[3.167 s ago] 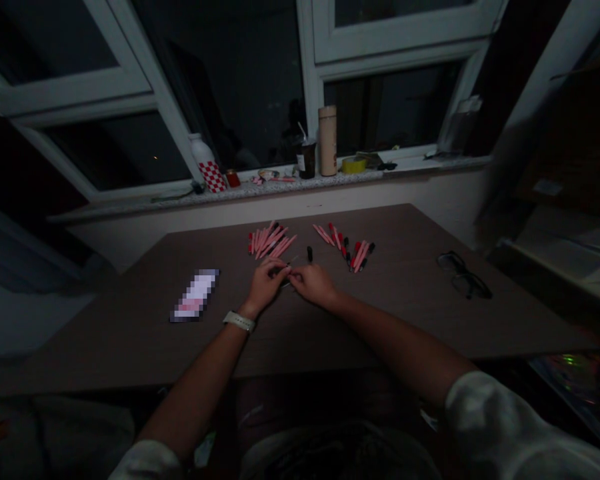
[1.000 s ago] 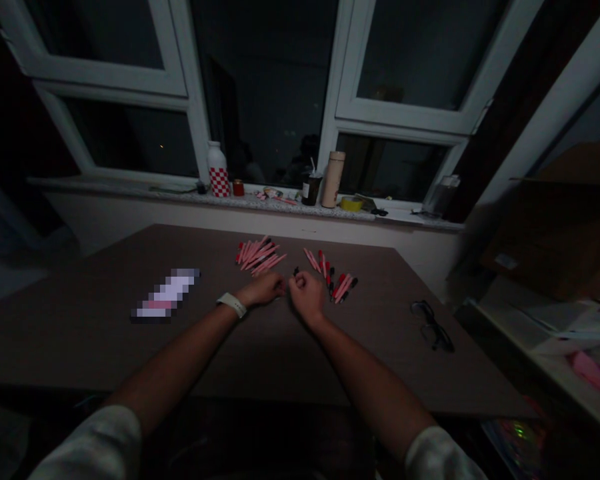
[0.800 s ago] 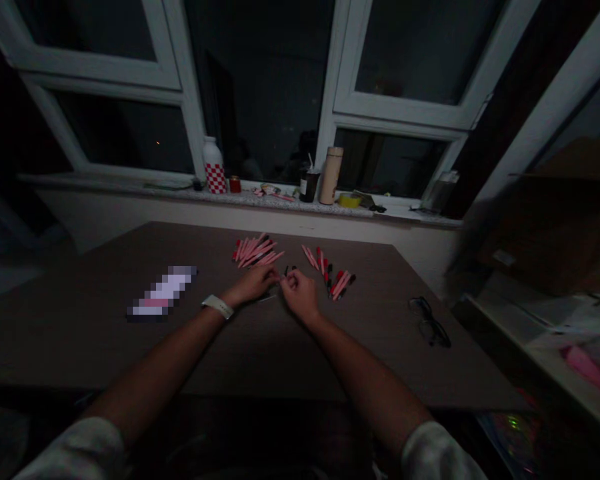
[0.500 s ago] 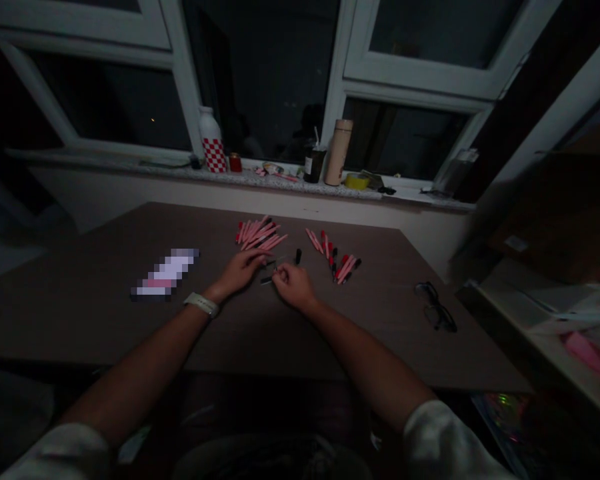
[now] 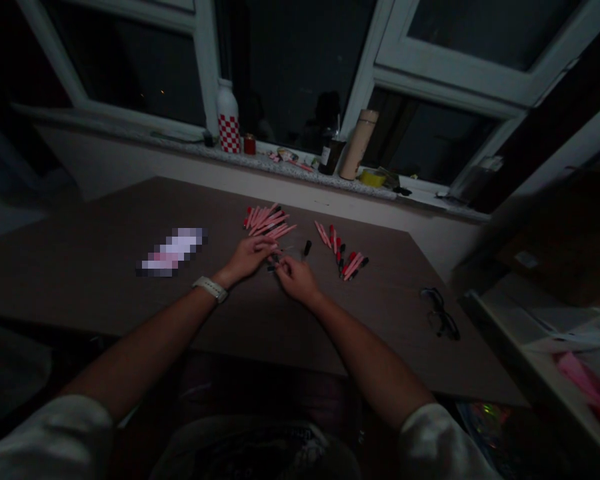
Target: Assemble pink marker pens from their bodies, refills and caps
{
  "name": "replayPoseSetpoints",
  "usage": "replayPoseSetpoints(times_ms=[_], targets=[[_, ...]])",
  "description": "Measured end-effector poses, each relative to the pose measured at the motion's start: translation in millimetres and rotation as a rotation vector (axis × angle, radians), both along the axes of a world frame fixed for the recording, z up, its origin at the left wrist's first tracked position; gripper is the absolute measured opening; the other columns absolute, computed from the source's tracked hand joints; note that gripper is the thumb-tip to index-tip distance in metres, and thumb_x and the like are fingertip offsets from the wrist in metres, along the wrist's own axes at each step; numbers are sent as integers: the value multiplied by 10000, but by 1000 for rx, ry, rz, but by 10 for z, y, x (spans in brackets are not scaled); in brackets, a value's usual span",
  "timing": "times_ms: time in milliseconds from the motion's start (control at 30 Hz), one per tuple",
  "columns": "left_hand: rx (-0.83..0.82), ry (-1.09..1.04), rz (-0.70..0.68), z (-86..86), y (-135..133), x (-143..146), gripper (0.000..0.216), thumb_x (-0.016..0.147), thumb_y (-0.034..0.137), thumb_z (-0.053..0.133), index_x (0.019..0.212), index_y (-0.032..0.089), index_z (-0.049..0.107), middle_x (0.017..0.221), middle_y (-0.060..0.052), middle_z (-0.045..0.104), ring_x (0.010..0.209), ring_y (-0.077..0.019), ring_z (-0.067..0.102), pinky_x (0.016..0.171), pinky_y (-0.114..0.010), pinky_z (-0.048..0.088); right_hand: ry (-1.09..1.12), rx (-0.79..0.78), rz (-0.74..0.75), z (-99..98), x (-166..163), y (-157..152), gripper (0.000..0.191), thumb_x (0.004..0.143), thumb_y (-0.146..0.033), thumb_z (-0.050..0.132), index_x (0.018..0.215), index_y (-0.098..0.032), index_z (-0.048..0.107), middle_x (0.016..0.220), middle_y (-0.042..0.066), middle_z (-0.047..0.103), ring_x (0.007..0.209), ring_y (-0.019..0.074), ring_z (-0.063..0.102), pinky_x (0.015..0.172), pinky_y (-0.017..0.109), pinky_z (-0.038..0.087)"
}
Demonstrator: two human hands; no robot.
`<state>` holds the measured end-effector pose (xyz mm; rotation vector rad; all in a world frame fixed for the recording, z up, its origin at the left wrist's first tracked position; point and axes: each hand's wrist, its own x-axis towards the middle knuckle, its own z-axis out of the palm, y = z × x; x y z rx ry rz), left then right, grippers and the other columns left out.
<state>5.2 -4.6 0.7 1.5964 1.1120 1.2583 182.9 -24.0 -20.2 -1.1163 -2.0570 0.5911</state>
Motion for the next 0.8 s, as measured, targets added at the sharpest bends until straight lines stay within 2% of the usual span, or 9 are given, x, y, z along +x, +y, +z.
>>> replayPoseSetpoints(times_ms=[267, 667, 800], targets=[[88, 70, -8, -27, 14, -5, 468, 763, 548, 771, 978, 133, 748, 931, -107, 786, 796, -208, 729, 739, -308, 572, 1, 10, -34, -9, 1, 2, 164, 941, -310, 533, 883, -209, 649, 653, -32, 592, 631, 145, 585, 636, 233, 358], [73, 74, -14, -55, 19, -17, 378, 754, 446, 781, 975, 139, 768, 994, -119, 790, 911, -232, 730, 887, -384, 568, -27, 29, -115, 29, -4, -22, 239, 986, -383, 535, 945, -200, 683, 690, -11, 631, 644, 148, 595, 626, 235, 354], [50, 42, -35, -38, 11, -26, 398, 748, 455, 795, 986, 138, 764, 1009, -120, 786, 916, -230, 729, 886, -379, 566, -31, 30, -108, 24, -3, -36, 266, 1006, -392, 516, 1005, -207, 707, 729, 9, 669, 680, 167, 619, 645, 246, 366]])
